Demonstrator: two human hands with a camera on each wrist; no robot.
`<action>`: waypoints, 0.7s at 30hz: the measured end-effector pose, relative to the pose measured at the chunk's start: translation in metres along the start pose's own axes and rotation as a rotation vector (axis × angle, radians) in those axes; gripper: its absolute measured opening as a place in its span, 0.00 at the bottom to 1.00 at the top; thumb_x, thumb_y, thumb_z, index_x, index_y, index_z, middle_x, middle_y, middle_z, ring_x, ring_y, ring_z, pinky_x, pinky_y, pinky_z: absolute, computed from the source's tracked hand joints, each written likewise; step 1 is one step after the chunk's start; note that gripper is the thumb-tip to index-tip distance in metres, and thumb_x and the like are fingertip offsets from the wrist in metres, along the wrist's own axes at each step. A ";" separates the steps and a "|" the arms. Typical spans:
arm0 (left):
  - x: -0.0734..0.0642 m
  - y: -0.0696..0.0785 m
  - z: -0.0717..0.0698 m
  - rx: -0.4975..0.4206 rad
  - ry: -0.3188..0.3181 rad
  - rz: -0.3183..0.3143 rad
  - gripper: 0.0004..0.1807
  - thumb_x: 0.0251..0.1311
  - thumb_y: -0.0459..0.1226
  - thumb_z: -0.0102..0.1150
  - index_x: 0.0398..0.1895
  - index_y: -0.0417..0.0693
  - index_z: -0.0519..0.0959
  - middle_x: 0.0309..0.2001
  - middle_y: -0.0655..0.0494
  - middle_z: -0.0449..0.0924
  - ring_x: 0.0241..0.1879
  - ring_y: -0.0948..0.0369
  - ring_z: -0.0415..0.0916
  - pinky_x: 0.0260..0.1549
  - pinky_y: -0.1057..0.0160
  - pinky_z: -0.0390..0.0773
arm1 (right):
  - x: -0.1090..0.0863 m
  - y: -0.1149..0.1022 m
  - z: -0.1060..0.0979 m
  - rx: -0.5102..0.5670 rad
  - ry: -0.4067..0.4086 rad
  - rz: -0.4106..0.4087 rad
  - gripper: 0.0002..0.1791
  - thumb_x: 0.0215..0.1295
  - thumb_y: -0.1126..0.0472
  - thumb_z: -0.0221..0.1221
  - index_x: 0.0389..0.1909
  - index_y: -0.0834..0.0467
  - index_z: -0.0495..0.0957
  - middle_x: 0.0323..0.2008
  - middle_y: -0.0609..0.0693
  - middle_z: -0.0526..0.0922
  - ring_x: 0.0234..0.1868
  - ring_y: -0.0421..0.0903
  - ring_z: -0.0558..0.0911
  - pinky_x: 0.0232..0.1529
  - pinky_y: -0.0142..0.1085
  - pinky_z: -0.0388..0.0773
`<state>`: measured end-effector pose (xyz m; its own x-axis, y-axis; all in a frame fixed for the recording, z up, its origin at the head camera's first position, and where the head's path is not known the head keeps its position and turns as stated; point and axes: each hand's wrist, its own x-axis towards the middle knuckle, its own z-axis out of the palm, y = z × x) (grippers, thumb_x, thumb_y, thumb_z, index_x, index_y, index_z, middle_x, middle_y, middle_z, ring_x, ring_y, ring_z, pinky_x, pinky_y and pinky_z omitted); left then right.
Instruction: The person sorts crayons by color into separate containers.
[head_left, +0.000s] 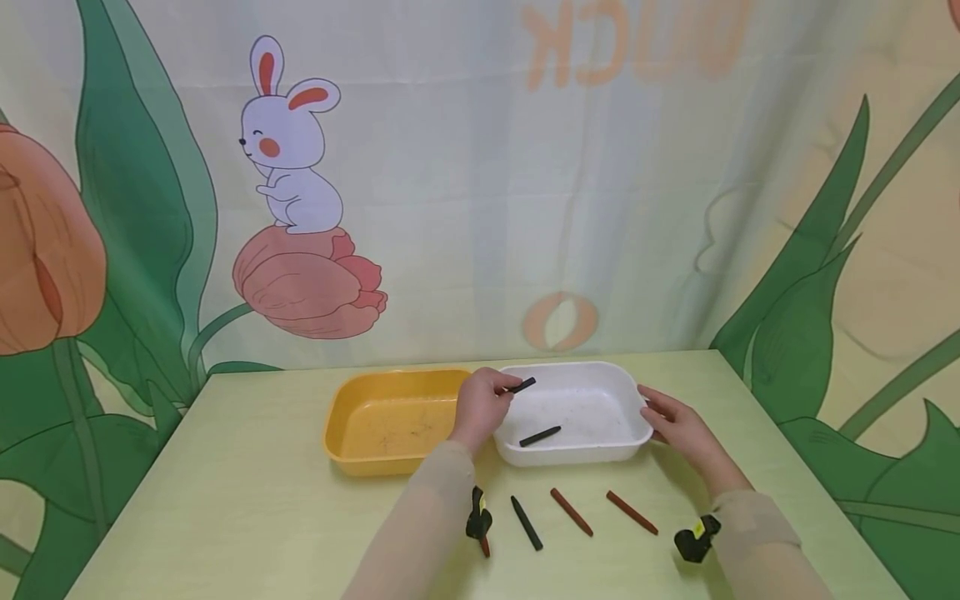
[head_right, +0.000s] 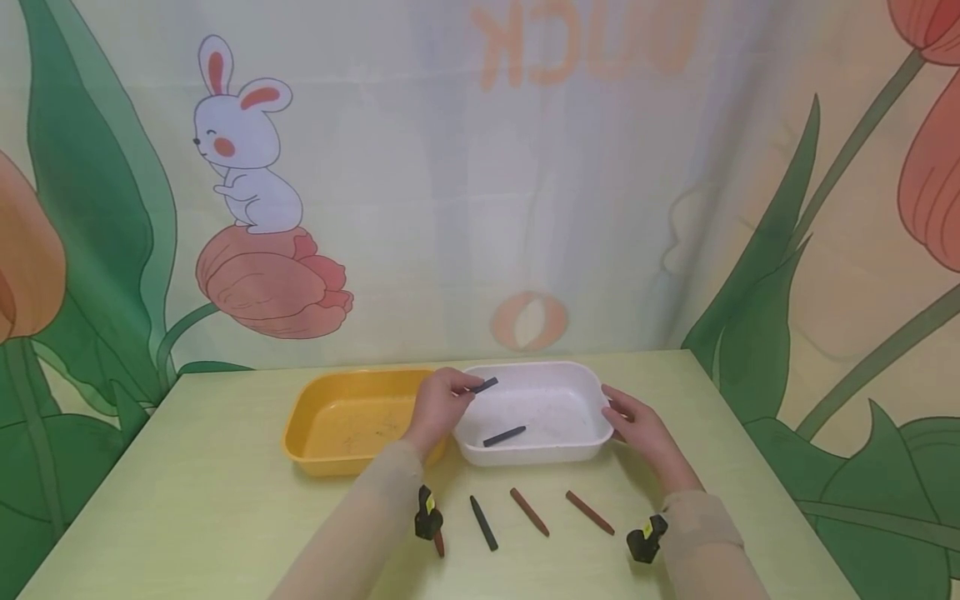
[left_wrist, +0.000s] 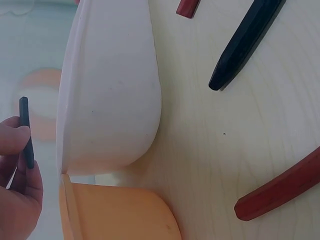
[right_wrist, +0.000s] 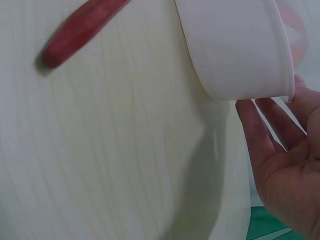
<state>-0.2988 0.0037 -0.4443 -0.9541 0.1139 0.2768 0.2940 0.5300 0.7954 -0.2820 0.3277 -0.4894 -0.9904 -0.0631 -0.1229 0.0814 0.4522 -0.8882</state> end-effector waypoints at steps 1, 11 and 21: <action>0.001 -0.001 0.000 0.000 0.004 0.000 0.13 0.57 0.21 0.62 0.41 0.41 0.88 0.39 0.48 0.83 0.40 0.52 0.78 0.42 0.57 0.81 | 0.000 0.000 0.000 -0.001 0.002 0.003 0.32 0.78 0.56 0.50 0.77 0.60 0.53 0.72 0.70 0.57 0.68 0.66 0.65 0.62 0.49 0.71; 0.011 -0.005 0.004 0.053 0.009 -0.013 0.13 0.58 0.24 0.64 0.42 0.45 0.89 0.39 0.51 0.83 0.38 0.55 0.77 0.40 0.59 0.81 | -0.002 -0.003 0.001 -0.004 0.001 0.001 0.32 0.78 0.56 0.50 0.77 0.60 0.53 0.71 0.70 0.58 0.68 0.66 0.65 0.62 0.49 0.71; 0.017 0.005 0.005 0.048 0.013 0.012 0.13 0.57 0.23 0.63 0.42 0.44 0.89 0.37 0.51 0.84 0.37 0.55 0.78 0.38 0.62 0.80 | -0.002 -0.003 0.001 -0.018 0.003 -0.003 0.32 0.78 0.56 0.50 0.77 0.60 0.53 0.71 0.71 0.58 0.68 0.66 0.66 0.61 0.49 0.72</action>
<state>-0.3136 0.0129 -0.4387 -0.9498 0.1090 0.2933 0.3017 0.5682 0.7656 -0.2797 0.3257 -0.4871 -0.9910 -0.0621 -0.1185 0.0760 0.4678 -0.8806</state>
